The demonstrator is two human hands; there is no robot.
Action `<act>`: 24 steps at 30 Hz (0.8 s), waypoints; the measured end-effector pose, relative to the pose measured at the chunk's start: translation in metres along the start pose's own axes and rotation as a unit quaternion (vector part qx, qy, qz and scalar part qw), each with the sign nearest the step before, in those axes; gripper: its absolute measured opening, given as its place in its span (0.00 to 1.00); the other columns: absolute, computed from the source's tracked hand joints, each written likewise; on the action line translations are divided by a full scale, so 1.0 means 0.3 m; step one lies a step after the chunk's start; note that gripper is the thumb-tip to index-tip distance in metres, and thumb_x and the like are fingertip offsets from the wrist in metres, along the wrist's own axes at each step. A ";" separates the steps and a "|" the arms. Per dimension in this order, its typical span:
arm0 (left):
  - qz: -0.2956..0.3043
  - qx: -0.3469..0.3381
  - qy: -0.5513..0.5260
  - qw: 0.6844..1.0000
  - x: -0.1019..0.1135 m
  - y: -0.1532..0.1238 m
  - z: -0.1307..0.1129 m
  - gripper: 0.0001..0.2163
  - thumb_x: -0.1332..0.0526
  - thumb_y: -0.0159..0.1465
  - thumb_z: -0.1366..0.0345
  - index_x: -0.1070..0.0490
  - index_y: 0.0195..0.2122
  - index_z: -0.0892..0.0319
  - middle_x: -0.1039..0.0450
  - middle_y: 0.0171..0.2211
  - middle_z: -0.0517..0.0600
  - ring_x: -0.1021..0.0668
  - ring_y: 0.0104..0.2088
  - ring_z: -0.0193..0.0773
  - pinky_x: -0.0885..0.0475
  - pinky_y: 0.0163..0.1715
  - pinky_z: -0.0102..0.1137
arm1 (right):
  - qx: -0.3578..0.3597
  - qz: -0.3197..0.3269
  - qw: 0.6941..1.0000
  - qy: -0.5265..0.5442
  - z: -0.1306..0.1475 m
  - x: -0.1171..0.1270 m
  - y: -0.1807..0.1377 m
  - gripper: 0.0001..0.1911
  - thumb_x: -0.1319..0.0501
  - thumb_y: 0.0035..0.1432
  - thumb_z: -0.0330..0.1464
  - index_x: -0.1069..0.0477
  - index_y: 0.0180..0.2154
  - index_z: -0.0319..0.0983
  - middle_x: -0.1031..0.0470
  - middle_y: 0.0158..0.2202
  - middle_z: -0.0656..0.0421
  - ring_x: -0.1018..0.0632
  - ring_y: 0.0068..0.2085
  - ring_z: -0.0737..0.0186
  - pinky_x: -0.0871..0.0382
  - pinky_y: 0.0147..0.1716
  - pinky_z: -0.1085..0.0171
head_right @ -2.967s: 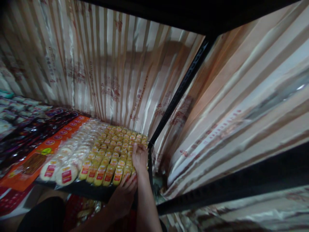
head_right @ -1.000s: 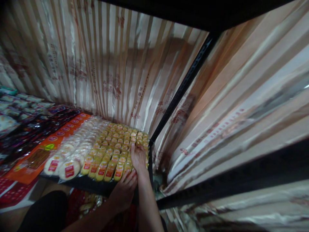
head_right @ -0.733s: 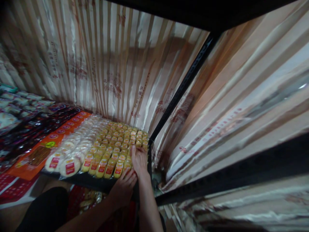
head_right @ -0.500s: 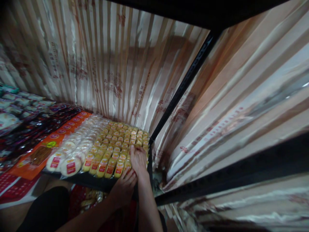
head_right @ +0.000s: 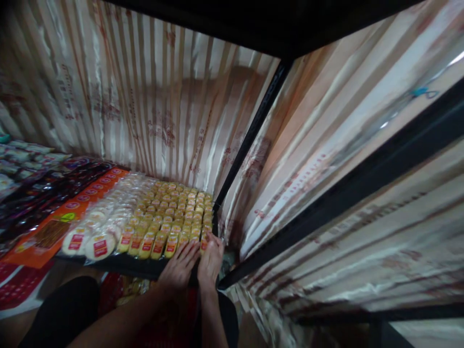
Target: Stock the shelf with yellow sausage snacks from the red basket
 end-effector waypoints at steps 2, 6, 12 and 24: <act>0.011 0.003 0.001 1.000 -0.002 -0.003 0.002 0.23 0.52 0.62 0.72 0.45 0.60 0.65 0.48 0.63 0.55 0.48 0.64 0.46 0.51 0.61 0.44 | -0.015 -0.010 1.000 -0.019 -0.043 0.016 -0.048 0.35 0.63 0.62 0.49 0.32 0.50 0.30 0.33 0.54 0.44 0.35 0.56 0.55 0.45 0.57 0.53; 0.045 0.001 -0.007 0.999 -0.013 -0.010 0.002 0.24 0.51 0.62 0.70 0.45 0.61 0.62 0.48 0.63 0.56 0.46 0.63 0.46 0.52 0.61 0.44 | -0.063 0.010 0.998 -0.030 -0.126 0.001 -0.112 0.35 0.63 0.61 0.50 0.36 0.54 0.32 0.40 0.59 0.45 0.40 0.61 0.54 0.50 0.60 0.52; 0.075 0.016 -0.010 0.997 -0.031 -0.018 0.006 0.22 0.51 0.62 0.69 0.41 0.59 0.63 0.38 0.58 0.56 0.40 0.60 0.44 0.51 0.61 0.42 | -0.094 0.024 0.995 -0.017 -0.197 -0.047 -0.142 0.34 0.62 0.62 0.48 0.37 0.55 0.33 0.41 0.60 0.47 0.41 0.61 0.55 0.49 0.60 0.52; 0.062 0.020 -0.103 0.993 0.046 -0.172 -0.071 0.19 0.52 0.65 0.69 0.41 0.57 0.61 0.37 0.57 0.56 0.41 0.61 0.42 0.38 0.56 0.41 | -0.017 0.016 1.000 -0.008 -0.094 -0.006 -0.426 0.24 0.58 0.63 0.43 0.33 0.48 0.36 0.29 0.48 0.47 0.29 0.51 0.56 0.37 0.52 0.53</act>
Point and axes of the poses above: each hand's wrist, its own y-axis towards the middle knuckle, its own x-axis out of the back of the hand, z = x × y, the point moved 7 cm from there along y, towards the middle knuckle
